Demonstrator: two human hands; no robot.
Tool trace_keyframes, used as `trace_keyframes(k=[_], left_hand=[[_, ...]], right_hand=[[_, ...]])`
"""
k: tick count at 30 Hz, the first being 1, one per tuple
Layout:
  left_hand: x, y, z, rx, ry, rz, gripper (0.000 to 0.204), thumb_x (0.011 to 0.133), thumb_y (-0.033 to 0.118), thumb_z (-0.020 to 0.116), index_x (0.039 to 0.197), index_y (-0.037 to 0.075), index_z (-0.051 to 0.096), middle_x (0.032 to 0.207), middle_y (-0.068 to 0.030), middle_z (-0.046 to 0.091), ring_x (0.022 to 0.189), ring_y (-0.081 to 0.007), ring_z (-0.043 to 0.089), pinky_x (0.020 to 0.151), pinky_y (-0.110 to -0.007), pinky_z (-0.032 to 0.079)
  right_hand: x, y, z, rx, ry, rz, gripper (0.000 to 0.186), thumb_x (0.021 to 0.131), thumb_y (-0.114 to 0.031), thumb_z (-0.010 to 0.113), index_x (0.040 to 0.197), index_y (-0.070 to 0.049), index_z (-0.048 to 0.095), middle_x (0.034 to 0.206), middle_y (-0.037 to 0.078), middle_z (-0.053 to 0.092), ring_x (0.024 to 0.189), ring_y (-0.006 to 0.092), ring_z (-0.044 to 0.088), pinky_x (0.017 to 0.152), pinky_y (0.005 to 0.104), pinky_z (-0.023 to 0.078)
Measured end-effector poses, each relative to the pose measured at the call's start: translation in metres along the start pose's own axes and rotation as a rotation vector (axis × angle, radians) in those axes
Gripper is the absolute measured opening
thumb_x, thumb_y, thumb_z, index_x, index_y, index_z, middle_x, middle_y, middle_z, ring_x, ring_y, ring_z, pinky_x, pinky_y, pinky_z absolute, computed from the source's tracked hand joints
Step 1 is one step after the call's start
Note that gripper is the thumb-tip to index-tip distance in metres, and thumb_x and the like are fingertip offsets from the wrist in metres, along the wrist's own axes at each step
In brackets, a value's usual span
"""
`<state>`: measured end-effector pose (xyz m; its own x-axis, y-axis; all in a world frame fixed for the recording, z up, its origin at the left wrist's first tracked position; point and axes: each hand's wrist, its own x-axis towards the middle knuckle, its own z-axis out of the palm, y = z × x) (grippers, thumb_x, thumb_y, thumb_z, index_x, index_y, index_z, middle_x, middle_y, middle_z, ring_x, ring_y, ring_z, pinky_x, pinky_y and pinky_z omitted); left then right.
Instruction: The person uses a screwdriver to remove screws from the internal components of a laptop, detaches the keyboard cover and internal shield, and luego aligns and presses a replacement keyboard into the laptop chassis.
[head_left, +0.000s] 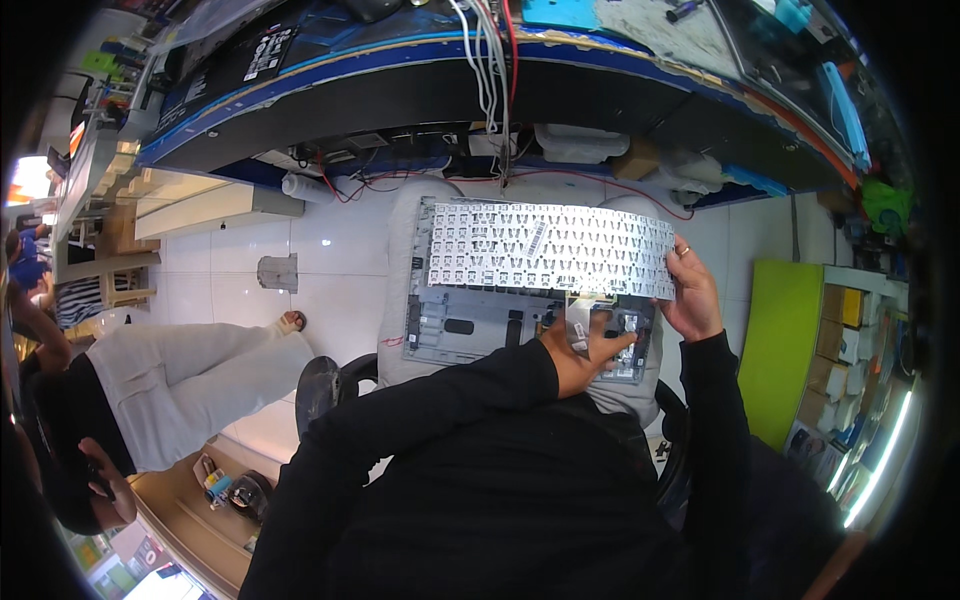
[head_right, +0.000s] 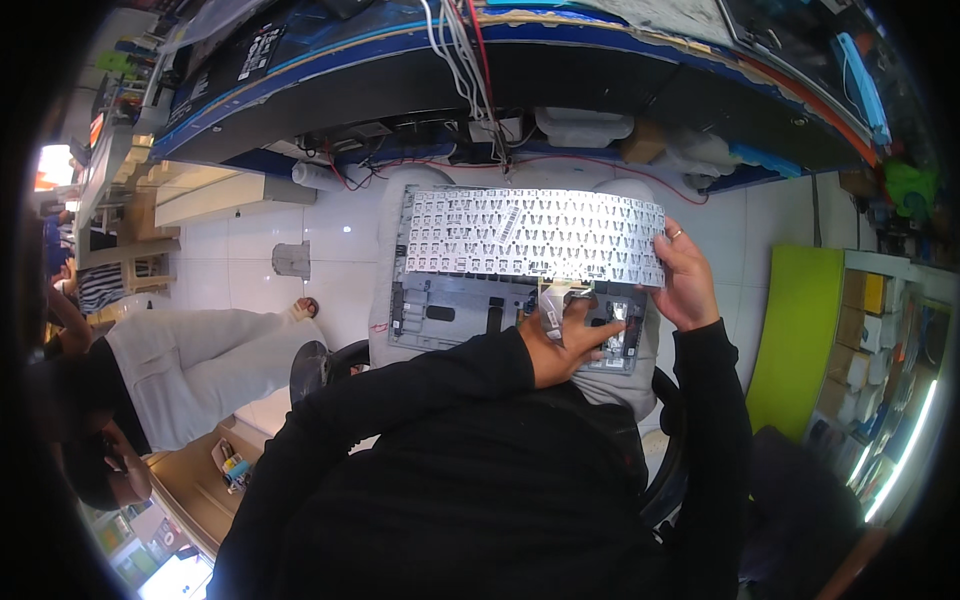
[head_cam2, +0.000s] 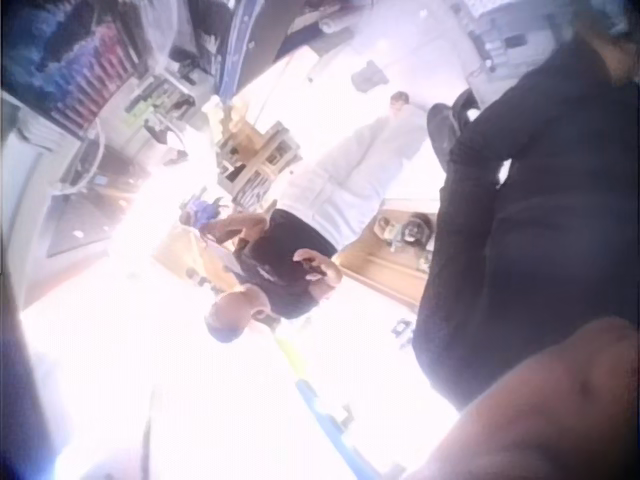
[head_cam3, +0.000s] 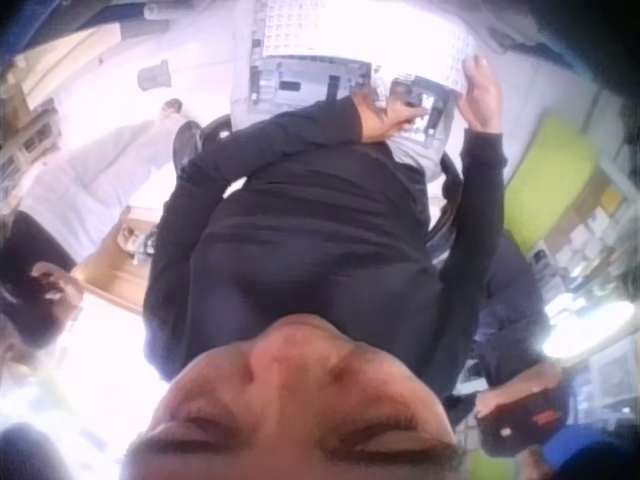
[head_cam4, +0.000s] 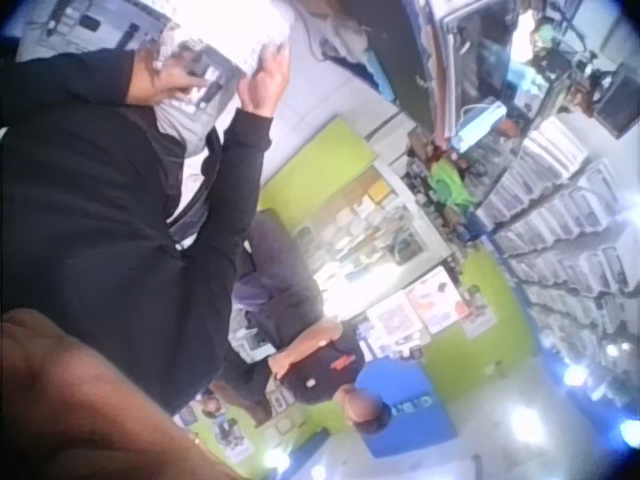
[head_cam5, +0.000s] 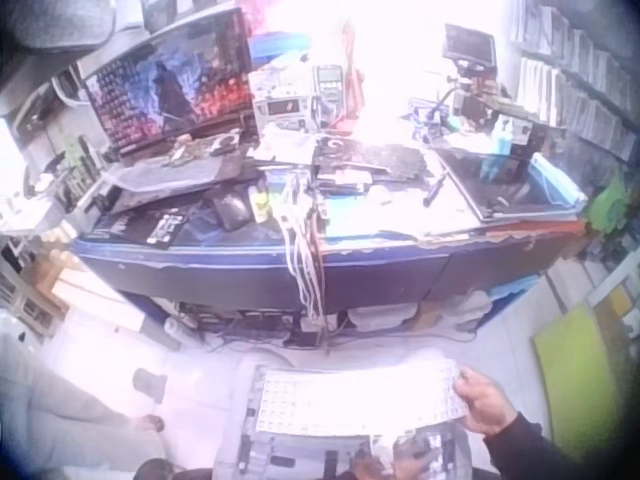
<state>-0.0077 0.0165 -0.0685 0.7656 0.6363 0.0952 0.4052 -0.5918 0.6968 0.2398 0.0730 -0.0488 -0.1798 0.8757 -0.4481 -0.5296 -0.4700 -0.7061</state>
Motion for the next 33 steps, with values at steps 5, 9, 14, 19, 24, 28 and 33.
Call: trace_keyframes(k=[5, 9, 14, 19, 24, 28, 33], left_hand=[[-0.004, 0.001, 0.017, -0.041, -0.048, -0.026, 0.057, 0.092, 0.028, 0.074, 0.146, 0.020, 0.058, 0.142, -0.0251, 0.049, 0.127, -0.0424, 0.055, 0.102, -0.053, 0.049], [-0.002, 0.003, 0.026, -0.056, -0.086, -0.067, 0.060, 0.090, 0.027, 0.075, 0.147, 0.018, 0.057, 0.145, -0.0228, 0.045, 0.134, -0.0417, 0.046, 0.105, -0.057, 0.044], [-0.004, -0.002, 0.038, -0.078, -0.045, -0.026, 0.061, 0.090, 0.028, 0.075, 0.147, 0.018, 0.057, 0.147, -0.0228, 0.043, 0.141, -0.0421, 0.038, 0.108, -0.060, 0.039], [-0.008, 0.002, 0.047, -0.178, 0.030, -0.049, 0.064, 0.086, 0.025, 0.079, 0.146, 0.017, 0.058, 0.150, -0.0238, 0.041, 0.146, -0.0420, 0.033, 0.112, -0.061, 0.031], [-0.010, 0.004, 0.048, -0.176, 0.090, -0.035, 0.066, 0.083, 0.022, 0.081, 0.144, 0.015, 0.058, 0.148, -0.0237, 0.042, 0.145, -0.0423, 0.033, 0.114, -0.061, 0.029], [-0.010, 0.006, 0.044, -0.175, 0.126, -0.028, 0.065, 0.082, 0.022, 0.082, 0.142, 0.013, 0.059, 0.145, -0.0236, 0.043, 0.145, -0.0431, 0.034, 0.119, -0.062, 0.028], [-0.008, 0.007, 0.036, -0.145, 0.112, 0.017, 0.065, 0.081, 0.021, 0.082, 0.141, 0.011, 0.059, 0.143, -0.0246, 0.045, 0.144, -0.0442, 0.036, 0.121, -0.062, 0.028]], right_hand=[[0.002, 0.011, 0.006, -0.062, 0.059, 0.003, 0.044, 0.110, -0.015, 0.049, 0.150, -0.001, 0.038, 0.128, 0.013, 0.067, 0.097, 0.0188, 0.076, 0.068, 0.0312, 0.066], [0.001, 0.018, 0.012, -0.045, 0.045, 0.014, 0.041, 0.109, -0.011, 0.050, 0.147, -0.001, 0.040, 0.126, 0.015, 0.067, 0.099, 0.0208, 0.075, 0.072, 0.0335, 0.066], [0.000, 0.024, 0.007, -0.081, 0.065, -0.011, 0.043, 0.107, -0.009, 0.054, 0.147, 0.001, 0.041, 0.128, 0.016, 0.066, 0.113, 0.0219, 0.070, 0.096, 0.0376, 0.060], [-0.002, 0.026, 0.009, -0.171, 0.122, -0.043, 0.044, 0.107, -0.007, 0.053, 0.149, 0.003, 0.041, 0.129, 0.016, 0.066, 0.113, 0.0194, 0.069, 0.099, 0.0348, 0.057], [-0.006, 0.024, 0.012, -0.320, 0.156, -0.060, 0.045, 0.107, -0.006, 0.054, 0.149, 0.004, 0.042, 0.125, 0.014, 0.069, 0.111, 0.0167, 0.068, 0.096, 0.0317, 0.056], [-0.005, 0.023, 0.018, -0.571, 0.207, -0.106, 0.044, 0.107, -0.007, 0.059, 0.147, 0.006, 0.048, 0.121, 0.011, 0.070, 0.105, 0.0146, 0.068, 0.093, 0.0301, 0.055], [-0.004, 0.023, 0.007, -0.752, 0.274, -0.125, 0.039, 0.104, -0.006, 0.062, 0.140, 0.008, 0.056, 0.117, 0.010, 0.071, 0.099, 0.0130, 0.067, 0.090, 0.0284, 0.054]])
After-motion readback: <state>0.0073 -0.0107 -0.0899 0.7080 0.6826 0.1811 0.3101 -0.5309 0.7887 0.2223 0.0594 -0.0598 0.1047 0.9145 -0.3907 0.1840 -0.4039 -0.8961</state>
